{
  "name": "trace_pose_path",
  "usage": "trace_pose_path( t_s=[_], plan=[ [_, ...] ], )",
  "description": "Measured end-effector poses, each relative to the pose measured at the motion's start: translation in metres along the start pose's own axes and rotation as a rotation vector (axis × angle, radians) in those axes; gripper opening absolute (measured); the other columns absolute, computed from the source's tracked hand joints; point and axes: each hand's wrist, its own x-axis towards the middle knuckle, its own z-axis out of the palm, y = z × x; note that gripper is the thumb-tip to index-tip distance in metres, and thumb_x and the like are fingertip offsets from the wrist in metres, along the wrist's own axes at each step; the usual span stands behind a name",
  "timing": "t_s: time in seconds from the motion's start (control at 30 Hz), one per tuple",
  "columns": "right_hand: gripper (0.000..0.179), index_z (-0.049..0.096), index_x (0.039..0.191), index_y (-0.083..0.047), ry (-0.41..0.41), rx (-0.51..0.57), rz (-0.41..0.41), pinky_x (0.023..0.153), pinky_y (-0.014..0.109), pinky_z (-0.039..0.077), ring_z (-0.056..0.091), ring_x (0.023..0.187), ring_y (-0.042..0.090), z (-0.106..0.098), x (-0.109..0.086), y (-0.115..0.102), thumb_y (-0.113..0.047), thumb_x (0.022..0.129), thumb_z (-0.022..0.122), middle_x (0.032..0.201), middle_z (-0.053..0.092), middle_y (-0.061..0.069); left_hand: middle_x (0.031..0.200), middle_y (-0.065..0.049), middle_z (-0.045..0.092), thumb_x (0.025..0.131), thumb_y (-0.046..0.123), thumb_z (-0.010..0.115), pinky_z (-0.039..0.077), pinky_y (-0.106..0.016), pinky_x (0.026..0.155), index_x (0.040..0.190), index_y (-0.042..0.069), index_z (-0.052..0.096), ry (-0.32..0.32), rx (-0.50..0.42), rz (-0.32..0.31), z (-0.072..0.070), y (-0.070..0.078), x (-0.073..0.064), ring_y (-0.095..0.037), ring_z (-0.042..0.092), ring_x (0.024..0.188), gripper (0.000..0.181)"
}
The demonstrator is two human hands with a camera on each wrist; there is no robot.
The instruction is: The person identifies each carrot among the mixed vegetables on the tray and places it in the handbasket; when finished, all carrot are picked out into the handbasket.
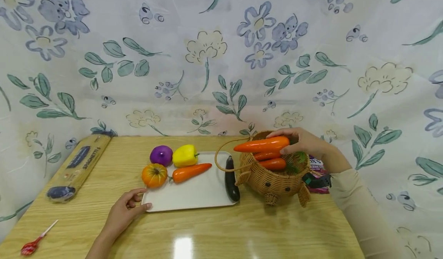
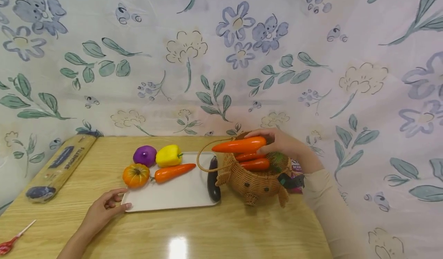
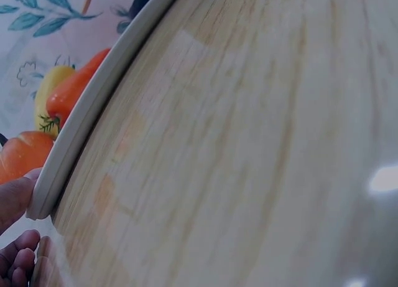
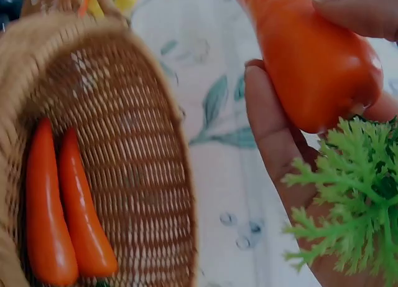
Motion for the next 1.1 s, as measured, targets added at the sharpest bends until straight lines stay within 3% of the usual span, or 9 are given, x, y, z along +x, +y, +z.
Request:
trace_pose_path(
  t_s=[0.3, 0.7, 0.9, 1.1],
  plan=[
    [0.048, 0.058, 0.136, -0.006, 0.017, -0.056, 0.087, 0.081, 0.033, 0.052, 0.059, 0.095, 0.021, -0.028, -0.006, 0.004, -0.006, 0.09, 0.069, 0.115, 0.063, 0.006, 0.108, -0.007, 0.056, 0.086, 0.037, 0.078, 0.04, -0.023, 0.073, 0.134, 0.011, 0.061, 0.003, -0.002, -0.005, -0.001, 0.001, -0.001, -0.011, 0.044, 0.086, 0.057],
    [0.053, 0.054, 0.139, -0.002, -0.027, -0.143, 0.238, 0.092, 0.047, 0.048, 0.057, 0.1, 0.026, -0.05, 0.0, 0.01, -0.009, 0.088, 0.07, 0.129, 0.056, 0.02, 0.108, -0.007, 0.055, 0.086, 0.036, 0.078, 0.039, -0.023, 0.073, 0.134, 0.01, 0.061, -0.006, -0.012, -0.011, 0.0, 0.0, 0.0, -0.011, 0.043, 0.086, 0.057],
    [0.053, 0.059, 0.136, -0.006, -0.064, -0.196, 0.291, 0.092, 0.048, 0.047, 0.055, 0.1, 0.028, -0.057, 0.009, 0.017, -0.011, 0.085, 0.072, 0.131, 0.054, 0.021, 0.108, -0.007, 0.055, 0.086, 0.036, 0.078, 0.039, -0.023, 0.073, 0.134, 0.01, 0.061, -0.004, -0.01, -0.016, 0.001, 0.0, 0.001, -0.011, 0.044, 0.086, 0.057],
    [0.053, 0.063, 0.132, -0.007, -0.129, -0.24, 0.337, 0.084, 0.043, 0.047, 0.052, 0.095, 0.027, -0.049, 0.024, 0.019, -0.011, 0.08, 0.07, 0.125, 0.057, 0.019, 0.107, -0.007, 0.055, 0.086, 0.035, 0.078, 0.039, -0.023, 0.073, 0.133, 0.01, 0.061, 0.001, -0.019, -0.008, 0.001, 0.001, 0.0, -0.01, 0.043, 0.085, 0.056]
  ],
)
